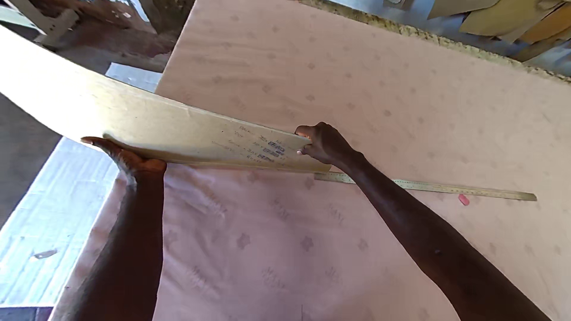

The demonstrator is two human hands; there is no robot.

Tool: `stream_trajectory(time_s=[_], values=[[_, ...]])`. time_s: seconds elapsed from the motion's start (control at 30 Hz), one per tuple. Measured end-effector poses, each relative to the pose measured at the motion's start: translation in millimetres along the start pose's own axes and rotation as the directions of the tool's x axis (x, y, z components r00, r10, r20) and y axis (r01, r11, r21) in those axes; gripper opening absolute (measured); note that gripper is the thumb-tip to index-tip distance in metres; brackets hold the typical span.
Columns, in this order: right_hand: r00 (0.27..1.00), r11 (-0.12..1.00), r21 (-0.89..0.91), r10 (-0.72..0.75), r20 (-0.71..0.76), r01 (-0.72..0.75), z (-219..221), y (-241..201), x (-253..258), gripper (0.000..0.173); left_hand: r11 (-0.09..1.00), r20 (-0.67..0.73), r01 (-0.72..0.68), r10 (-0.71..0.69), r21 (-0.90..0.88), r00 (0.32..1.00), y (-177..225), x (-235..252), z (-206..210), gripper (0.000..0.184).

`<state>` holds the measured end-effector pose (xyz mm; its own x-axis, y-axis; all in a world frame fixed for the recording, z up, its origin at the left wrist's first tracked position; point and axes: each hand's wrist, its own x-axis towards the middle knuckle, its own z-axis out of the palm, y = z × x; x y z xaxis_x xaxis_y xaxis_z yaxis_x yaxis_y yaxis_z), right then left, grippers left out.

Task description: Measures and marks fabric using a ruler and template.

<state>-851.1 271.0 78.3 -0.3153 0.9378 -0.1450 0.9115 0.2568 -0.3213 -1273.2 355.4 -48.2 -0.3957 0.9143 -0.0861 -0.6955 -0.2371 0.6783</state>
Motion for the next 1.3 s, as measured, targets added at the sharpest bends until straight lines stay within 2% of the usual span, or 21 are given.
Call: stream_trajectory(time_s=[0.47,0.67,0.93,1.13,1.3], values=[[1.000,1.000,-0.008,-0.014,-0.017,0.014,2.4,7.2,-9.1,0.025,0.993,-0.009,-0.116,0.116,-0.029,0.993,-6.5,-11.4,1.8,0.094],[0.999,1.000,-0.013,-0.020,-0.032,0.020,3.5,7.0,-11.2,0.024,0.991,-0.084,-0.115,0.110,-0.065,0.990,-3.4,-17.9,7.5,0.094],[0.997,0.999,-0.027,-0.049,-0.058,0.047,6.8,9.1,-12.9,0.023,0.987,-0.075,-0.146,0.140,-0.073,0.987,-3.1,-20.6,7.0,0.096],[0.998,0.999,-0.026,-0.043,-0.044,0.042,5.6,9.5,-13.1,0.023,0.983,-0.132,-0.157,0.145,-0.092,0.981,-3.3,-21.3,6.5,0.098],[0.997,0.999,-0.009,-0.046,-0.057,0.046,6.7,12.8,-11.3,0.023,0.978,-0.097,-0.181,0.171,-0.103,0.980,-5.2,-19.2,2.7,0.097]])
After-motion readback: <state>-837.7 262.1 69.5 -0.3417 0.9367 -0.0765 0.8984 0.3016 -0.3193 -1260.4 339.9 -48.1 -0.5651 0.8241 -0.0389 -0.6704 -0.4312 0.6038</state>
